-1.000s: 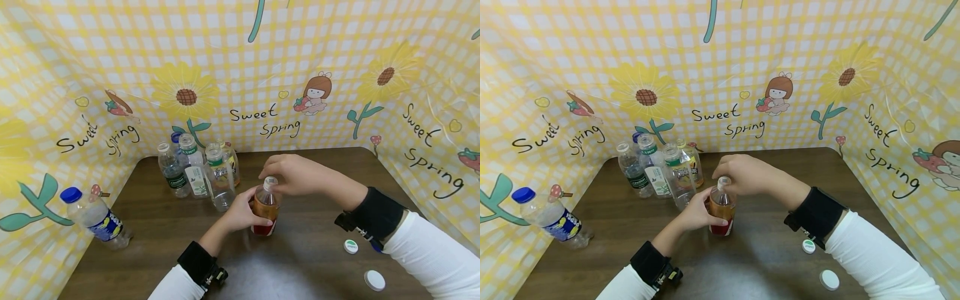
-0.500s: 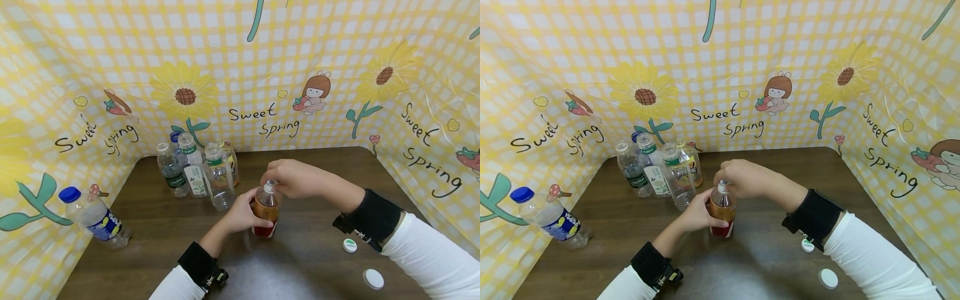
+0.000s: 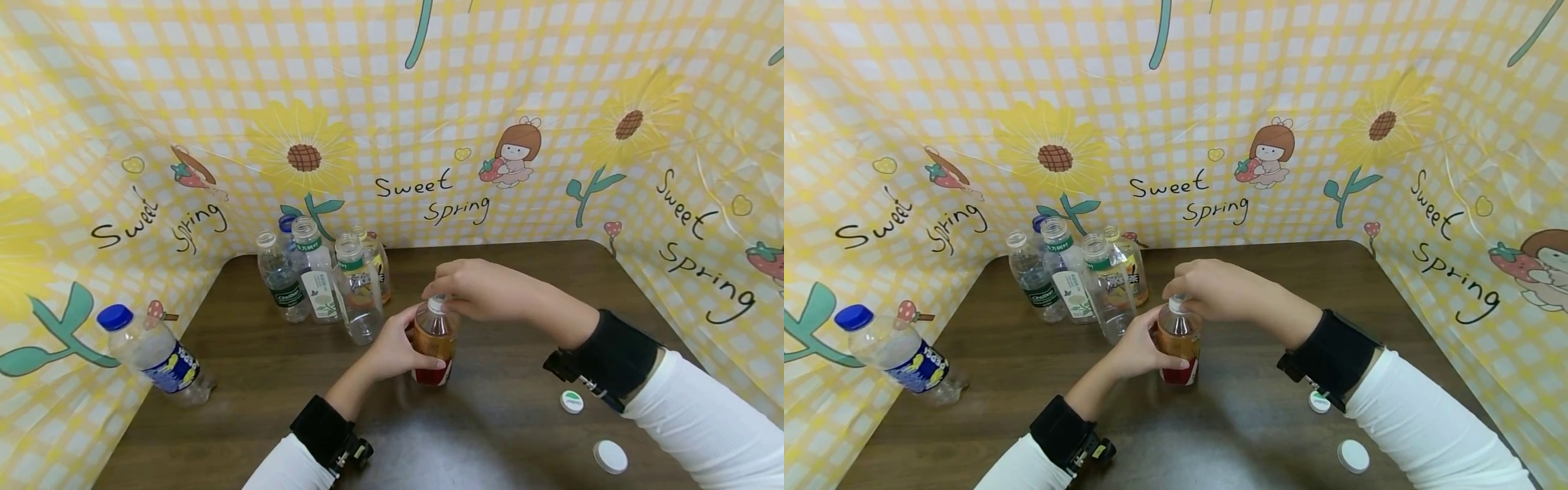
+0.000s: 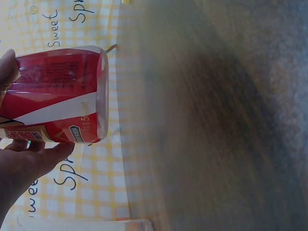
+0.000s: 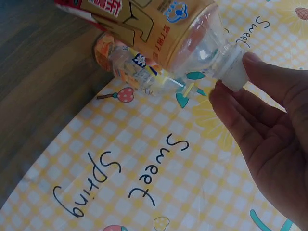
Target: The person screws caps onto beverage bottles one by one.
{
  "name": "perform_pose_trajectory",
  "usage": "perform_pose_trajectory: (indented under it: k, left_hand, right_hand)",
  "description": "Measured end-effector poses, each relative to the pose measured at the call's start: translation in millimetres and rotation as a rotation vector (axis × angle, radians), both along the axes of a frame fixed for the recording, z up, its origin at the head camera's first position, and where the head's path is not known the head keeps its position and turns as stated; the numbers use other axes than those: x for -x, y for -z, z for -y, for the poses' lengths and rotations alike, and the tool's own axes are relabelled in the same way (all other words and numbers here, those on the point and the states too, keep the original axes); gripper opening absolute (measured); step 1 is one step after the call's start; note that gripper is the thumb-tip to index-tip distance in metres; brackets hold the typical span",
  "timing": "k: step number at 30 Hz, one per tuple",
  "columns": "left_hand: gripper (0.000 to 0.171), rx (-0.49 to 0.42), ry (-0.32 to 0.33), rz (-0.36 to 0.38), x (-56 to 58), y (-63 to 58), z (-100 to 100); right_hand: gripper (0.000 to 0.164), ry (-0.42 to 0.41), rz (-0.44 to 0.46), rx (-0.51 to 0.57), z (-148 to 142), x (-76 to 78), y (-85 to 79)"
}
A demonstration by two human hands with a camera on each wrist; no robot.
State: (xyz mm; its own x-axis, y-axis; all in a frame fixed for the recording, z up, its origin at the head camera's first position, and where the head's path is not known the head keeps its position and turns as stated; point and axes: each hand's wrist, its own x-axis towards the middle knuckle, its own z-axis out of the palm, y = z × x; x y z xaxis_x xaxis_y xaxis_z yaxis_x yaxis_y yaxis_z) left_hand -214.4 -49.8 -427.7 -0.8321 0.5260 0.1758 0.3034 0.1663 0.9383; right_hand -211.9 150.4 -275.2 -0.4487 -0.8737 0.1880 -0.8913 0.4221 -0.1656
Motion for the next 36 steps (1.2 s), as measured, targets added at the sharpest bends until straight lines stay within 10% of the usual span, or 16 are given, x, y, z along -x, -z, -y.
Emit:
perform_pose_trajectory:
  k: [10, 19, 27, 36]
  left_hand:
    - [0.077, 0.004, -0.027, -0.033, -19.5, -30.3, -1]
    - [0.084, 0.005, -0.060, -0.042, -1.2, 3.6, -1]
    - [0.085, 0.004, -0.082, -0.062, -0.5, 4.7, 1]
    - [0.085, 0.022, -0.138, -0.049, -9.1, -4.0, 0]
  right_hand:
    - [0.022, 0.037, -0.014, 0.024, 2, -1.9, 9.2]
    - [0.023, 0.039, -0.034, 0.039, 1, -1.2, 13.3]
    - [0.031, 0.050, -0.035, 0.098, -6, -0.1, 14.0]
    - [0.034, 0.240, -0.003, 0.290, -39, -0.1, 37.1]
